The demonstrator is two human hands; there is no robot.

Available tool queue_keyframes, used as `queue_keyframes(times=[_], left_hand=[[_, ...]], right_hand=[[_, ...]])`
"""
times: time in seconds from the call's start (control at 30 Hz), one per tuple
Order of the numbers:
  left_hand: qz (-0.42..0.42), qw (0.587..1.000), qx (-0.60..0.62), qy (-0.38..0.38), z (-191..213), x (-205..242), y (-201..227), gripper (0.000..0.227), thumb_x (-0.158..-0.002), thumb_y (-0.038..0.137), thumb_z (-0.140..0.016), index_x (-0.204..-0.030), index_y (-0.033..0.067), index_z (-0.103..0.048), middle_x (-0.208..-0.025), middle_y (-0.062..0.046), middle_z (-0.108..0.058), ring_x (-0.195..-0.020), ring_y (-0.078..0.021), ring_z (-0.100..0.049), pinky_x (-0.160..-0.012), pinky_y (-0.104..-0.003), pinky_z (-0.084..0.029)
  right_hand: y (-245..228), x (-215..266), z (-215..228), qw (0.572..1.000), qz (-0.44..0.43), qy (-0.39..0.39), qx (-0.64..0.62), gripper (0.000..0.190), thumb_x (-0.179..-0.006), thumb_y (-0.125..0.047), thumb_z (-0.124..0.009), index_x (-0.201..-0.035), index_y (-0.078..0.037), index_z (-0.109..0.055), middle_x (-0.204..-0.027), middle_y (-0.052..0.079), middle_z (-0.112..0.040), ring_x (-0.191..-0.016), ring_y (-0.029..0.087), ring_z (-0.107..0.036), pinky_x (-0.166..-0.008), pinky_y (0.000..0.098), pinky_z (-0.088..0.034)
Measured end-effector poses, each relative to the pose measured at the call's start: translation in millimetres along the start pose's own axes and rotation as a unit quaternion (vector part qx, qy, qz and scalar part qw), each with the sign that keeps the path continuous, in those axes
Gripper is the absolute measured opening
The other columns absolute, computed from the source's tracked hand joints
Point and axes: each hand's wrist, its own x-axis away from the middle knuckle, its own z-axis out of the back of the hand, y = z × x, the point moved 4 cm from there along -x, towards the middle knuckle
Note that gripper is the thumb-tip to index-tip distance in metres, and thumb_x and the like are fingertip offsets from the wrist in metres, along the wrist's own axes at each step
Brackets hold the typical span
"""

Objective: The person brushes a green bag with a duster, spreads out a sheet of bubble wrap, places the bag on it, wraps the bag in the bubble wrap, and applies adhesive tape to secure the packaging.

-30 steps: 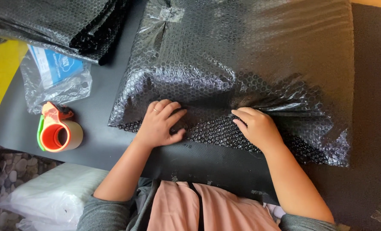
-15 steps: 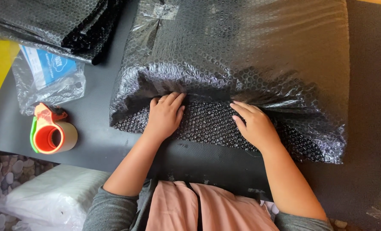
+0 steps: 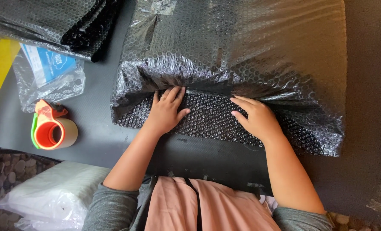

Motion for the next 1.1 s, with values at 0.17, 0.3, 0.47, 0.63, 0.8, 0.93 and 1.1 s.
queue_keyframes(times=[0.17, 0.3, 0.47, 0.63, 0.8, 0.93, 1.1], left_hand=[[-0.012, 0.969, 0.239, -0.066, 57.2, 22.2, -3.6, 0.047, -0.100, 0.034, -0.064, -0.141, 0.0114, -0.062, -0.148, -0.014, -0.058, -0.138, -0.0389, -0.052, -0.112, -0.068, -0.035], [0.036, 0.936, 0.327, 0.122, 81.7, 73.7, -59.5, 0.021, -0.092, 0.019, -0.078, -0.112, 0.0145, -0.078, -0.112, -0.007, -0.077, -0.112, -0.0304, -0.072, -0.097, -0.048, -0.054], [0.195, 0.923, 0.002, 0.333, 142.0, 148.7, -133.4, 0.071, -0.076, 0.013, -0.099, -0.133, -0.0057, -0.061, -0.127, -0.025, -0.055, -0.089, -0.0354, -0.061, -0.090, -0.050, -0.047], [0.437, 0.884, -0.030, 0.164, 96.7, 194.4, -194.1, 0.115, -0.070, 0.050, -0.095, -0.156, -0.0011, -0.039, -0.154, -0.034, -0.037, -0.137, -0.0567, -0.030, -0.099, -0.073, -0.032], [0.532, 0.824, -0.009, 0.193, 103.7, 208.5, -206.5, 0.109, -0.082, 0.042, -0.104, -0.160, 0.0007, -0.041, -0.160, -0.029, -0.020, -0.143, -0.0536, -0.028, -0.101, -0.078, -0.030], [0.523, 0.834, 0.093, 0.145, 110.5, 213.2, -207.7, 0.115, -0.075, 0.032, -0.097, -0.157, -0.0073, -0.027, -0.152, -0.032, -0.041, -0.138, -0.0522, -0.038, -0.109, -0.061, -0.030], [0.517, 0.834, 0.133, 0.138, 110.4, 231.8, -198.2, 0.114, -0.073, 0.030, -0.096, -0.159, -0.0025, -0.028, -0.151, -0.029, -0.042, -0.140, -0.0439, -0.038, -0.110, -0.053, -0.032]], right_hand=[[-6.0, 5.5, 13.5, 0.993, 0.034, 0.111, -0.032, 0.018, -0.095, -0.011, -0.073, -0.112, -0.009, -0.079, -0.102, 0.009, -0.079, -0.091, 0.023, -0.076, -0.077, 0.0311, -0.063], [-1.8, 10.9, 14.1, 0.989, 0.002, 0.107, -0.099, 0.017, -0.093, -0.005, -0.073, -0.109, -0.006, -0.079, -0.096, 0.015, -0.079, -0.086, 0.027, -0.077, -0.071, 0.0318, -0.064], [5.8, 11.3, 9.5, 0.994, -0.039, 0.049, -0.091, 0.023, -0.096, -0.015, -0.069, -0.116, -0.008, -0.078, -0.107, 0.007, -0.080, -0.078, 0.018, -0.075, -0.080, 0.0327, -0.060], [-6.3, 9.5, 12.3, 0.993, -0.031, 0.044, -0.104, 0.021, -0.096, -0.014, -0.069, -0.114, -0.007, -0.078, -0.110, 0.008, -0.079, -0.080, 0.018, -0.074, -0.081, 0.0324, -0.059], [-13.7, 21.9, 12.4, 0.991, -0.011, 0.069, -0.111, 0.020, -0.097, -0.013, -0.070, -0.114, -0.005, -0.078, -0.110, 0.008, -0.079, -0.087, 0.018, -0.074, -0.083, 0.0323, -0.060], [-23.8, 52.5, 7.0, 0.984, 0.006, 0.129, -0.122, 0.013, -0.097, -0.008, -0.071, -0.108, -0.005, -0.077, -0.106, 0.009, -0.078, -0.087, 0.018, -0.075, -0.081, 0.0320, -0.060], [-43.8, 87.0, -9.4, 0.978, -0.015, 0.135, -0.156, 0.009, -0.093, -0.007, -0.073, -0.101, -0.004, -0.077, -0.098, 0.006, -0.079, -0.079, 0.014, -0.073, -0.078, 0.0288, -0.058]])
